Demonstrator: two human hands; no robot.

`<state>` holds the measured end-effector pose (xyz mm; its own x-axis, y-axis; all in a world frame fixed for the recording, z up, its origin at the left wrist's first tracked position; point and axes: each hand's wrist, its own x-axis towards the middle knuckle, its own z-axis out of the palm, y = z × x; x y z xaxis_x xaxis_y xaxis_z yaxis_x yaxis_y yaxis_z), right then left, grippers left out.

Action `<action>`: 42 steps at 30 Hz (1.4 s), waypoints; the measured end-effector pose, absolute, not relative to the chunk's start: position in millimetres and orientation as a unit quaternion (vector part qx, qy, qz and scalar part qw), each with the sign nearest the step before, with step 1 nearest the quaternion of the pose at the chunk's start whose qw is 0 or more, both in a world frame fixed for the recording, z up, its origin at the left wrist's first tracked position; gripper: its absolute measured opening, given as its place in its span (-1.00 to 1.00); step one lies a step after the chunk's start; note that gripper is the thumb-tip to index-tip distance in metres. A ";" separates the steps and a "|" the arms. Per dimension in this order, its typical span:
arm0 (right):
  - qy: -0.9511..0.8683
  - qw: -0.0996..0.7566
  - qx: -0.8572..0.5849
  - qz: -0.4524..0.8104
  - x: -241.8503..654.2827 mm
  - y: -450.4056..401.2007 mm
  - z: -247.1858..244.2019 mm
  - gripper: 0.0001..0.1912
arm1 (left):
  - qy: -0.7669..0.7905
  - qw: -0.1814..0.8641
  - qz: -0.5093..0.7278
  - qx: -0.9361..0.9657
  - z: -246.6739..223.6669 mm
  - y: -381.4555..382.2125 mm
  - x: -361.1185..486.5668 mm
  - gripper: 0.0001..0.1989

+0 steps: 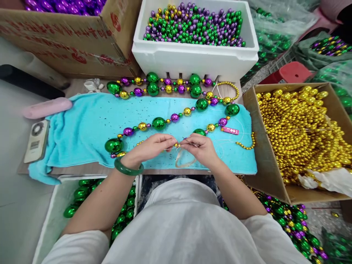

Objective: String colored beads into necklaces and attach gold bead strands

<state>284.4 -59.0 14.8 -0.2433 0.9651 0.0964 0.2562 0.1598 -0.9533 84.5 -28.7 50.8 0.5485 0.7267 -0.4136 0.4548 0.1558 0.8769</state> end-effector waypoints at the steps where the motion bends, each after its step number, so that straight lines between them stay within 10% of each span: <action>1: -0.641 0.398 -0.478 0.451 284.3 -57.9 16.2 -0.91 | 0.465 0.606 0.123 0.634 50.3 -28.7 85.6 -0.57; 23: -0.705 0.380 -0.441 0.406 289.4 -37.0 23.0 -0.94 | 0.470 0.643 0.185 0.576 46.2 -19.3 103.6 -0.79; 36: -0.492 0.378 -0.500 0.605 290.6 -18.3 41.9 -0.76 | 0.448 0.490 0.265 0.700 40.7 -17.0 112.2 -0.78; 42: -0.549 0.386 -0.509 0.539 312.4 -9.0 41.3 -0.70 | 0.475 0.637 0.235 0.560 35.6 -9.2 111.1 -0.73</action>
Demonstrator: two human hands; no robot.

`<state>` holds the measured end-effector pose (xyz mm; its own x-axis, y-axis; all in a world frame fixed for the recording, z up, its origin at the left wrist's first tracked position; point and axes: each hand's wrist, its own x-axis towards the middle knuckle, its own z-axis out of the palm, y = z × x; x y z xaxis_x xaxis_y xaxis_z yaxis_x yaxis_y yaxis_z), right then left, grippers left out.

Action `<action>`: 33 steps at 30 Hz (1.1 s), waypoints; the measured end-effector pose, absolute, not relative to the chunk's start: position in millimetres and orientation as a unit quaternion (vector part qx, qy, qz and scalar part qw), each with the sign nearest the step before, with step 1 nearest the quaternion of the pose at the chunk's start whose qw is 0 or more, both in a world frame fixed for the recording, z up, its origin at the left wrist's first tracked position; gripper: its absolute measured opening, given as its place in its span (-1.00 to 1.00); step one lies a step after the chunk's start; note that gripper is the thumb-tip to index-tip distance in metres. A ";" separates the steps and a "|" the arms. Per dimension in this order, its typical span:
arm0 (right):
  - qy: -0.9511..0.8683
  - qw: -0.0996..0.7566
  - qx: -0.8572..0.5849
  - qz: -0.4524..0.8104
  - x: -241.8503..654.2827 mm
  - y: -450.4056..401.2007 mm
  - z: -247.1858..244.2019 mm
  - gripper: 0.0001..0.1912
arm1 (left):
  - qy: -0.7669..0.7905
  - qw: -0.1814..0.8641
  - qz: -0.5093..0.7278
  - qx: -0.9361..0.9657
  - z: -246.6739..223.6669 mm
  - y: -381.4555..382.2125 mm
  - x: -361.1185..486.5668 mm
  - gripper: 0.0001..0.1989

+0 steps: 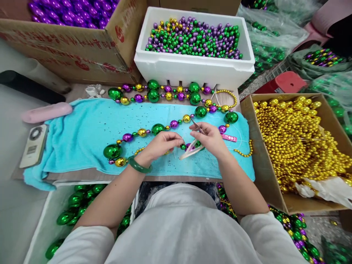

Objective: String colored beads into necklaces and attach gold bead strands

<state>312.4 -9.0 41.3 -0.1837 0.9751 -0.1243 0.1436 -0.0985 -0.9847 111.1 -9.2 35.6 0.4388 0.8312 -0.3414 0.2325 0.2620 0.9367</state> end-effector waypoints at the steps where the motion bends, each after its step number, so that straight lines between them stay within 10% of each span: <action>1: -0.575 0.367 -0.497 0.536 319.1 -9.1 42.0 -0.67 | 0.479 0.655 0.244 0.531 32.5 -8.1 109.6 -0.71; 33: -0.534 0.286 -0.451 0.655 325.6 -8.7 22.2 -0.76 | 0.468 0.670 0.274 0.506 21.4 -8.2 119.6 -0.64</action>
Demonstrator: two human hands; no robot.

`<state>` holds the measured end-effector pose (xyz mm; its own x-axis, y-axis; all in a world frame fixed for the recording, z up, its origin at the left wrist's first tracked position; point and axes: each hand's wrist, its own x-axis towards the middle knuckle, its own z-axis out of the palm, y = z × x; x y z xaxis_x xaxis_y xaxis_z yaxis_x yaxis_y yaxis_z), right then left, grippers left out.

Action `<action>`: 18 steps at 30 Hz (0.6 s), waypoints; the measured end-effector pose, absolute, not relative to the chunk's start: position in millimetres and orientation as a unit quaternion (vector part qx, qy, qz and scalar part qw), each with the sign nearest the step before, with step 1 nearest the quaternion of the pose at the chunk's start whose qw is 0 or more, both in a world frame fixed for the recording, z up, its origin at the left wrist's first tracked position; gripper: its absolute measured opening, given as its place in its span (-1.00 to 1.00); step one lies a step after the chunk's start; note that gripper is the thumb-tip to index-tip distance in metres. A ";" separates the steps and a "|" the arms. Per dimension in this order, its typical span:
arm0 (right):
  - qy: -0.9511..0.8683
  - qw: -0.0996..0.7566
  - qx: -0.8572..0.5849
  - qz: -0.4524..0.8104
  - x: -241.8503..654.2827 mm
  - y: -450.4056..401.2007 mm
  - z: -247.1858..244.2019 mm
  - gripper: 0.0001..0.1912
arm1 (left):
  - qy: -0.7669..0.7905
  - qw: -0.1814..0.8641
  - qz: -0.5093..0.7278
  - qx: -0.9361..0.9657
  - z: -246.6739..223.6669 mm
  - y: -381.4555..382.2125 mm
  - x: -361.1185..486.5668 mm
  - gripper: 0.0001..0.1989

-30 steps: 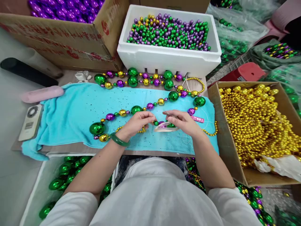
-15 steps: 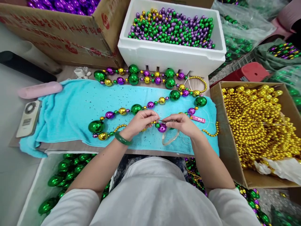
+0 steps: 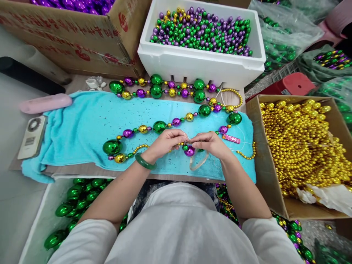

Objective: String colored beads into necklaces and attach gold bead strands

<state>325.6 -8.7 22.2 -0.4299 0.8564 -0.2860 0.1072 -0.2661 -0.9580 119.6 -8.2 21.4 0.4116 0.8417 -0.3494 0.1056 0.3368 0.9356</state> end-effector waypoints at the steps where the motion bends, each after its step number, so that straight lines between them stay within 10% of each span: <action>1: -0.536 0.287 -0.451 0.653 325.1 -9.0 21.7 -0.75 | 0.468 0.671 0.273 0.506 21.3 -8.3 119.8 -0.64; 18: -0.729 0.309 -0.389 0.471 334.1 -29.9 43.9 -0.62 | 0.427 0.618 0.197 0.630 29.3 -14.3 123.9 -0.73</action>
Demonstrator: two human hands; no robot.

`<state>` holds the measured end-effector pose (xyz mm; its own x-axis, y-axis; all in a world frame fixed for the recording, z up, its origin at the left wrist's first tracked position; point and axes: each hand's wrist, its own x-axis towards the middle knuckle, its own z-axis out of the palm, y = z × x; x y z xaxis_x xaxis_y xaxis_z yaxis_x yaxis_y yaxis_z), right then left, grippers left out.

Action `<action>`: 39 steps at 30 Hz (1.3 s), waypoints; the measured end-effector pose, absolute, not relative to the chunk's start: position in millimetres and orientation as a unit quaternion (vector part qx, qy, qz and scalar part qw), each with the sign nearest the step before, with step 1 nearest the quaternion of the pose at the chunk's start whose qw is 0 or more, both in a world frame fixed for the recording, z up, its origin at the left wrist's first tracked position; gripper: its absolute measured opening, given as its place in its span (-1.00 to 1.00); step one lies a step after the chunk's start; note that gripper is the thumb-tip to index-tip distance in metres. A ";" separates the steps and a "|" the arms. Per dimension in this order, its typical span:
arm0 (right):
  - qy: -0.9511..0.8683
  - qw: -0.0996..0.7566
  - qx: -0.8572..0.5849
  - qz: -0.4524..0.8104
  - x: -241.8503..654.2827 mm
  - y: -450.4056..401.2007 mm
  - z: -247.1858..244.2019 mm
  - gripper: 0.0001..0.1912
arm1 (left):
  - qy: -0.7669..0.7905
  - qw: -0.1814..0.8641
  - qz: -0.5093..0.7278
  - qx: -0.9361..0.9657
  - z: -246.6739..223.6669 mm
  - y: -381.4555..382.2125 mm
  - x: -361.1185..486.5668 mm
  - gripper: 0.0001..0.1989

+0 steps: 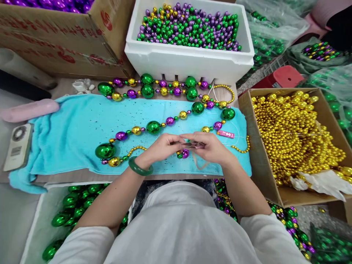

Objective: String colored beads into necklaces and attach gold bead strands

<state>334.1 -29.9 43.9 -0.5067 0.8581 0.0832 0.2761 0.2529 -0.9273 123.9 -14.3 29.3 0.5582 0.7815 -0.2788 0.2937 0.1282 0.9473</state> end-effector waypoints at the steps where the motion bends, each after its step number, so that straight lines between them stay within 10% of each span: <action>1: -0.749 0.302 -0.393 0.440 331.2 -30.9 41.7 -0.65 | 0.430 0.611 0.188 0.637 29.9 -15.0 124.9 -0.72; 10: -0.747 0.292 -0.443 0.400 343.6 -56.8 38.4 -0.88 | 0.410 0.600 0.112 0.678 38.6 -19.3 130.8 -0.70; 17: -0.661 -0.063 -0.599 0.448 421.5 -105.5 70.5 -0.58 | 0.398 0.489 0.035 0.775 54.5 -20.7 119.0 -0.55; 30: -0.743 -0.019 -0.669 0.026 434.4 -49.2 -2.9 -0.70 | 0.442 0.464 0.159 0.752 41.4 -24.5 104.7 -0.65; 39: -0.765 0.063 -0.641 0.015 446.4 -28.1 -21.7 -0.66 | 0.445 0.608 0.366 0.546 35.5 -20.4 108.9 -0.68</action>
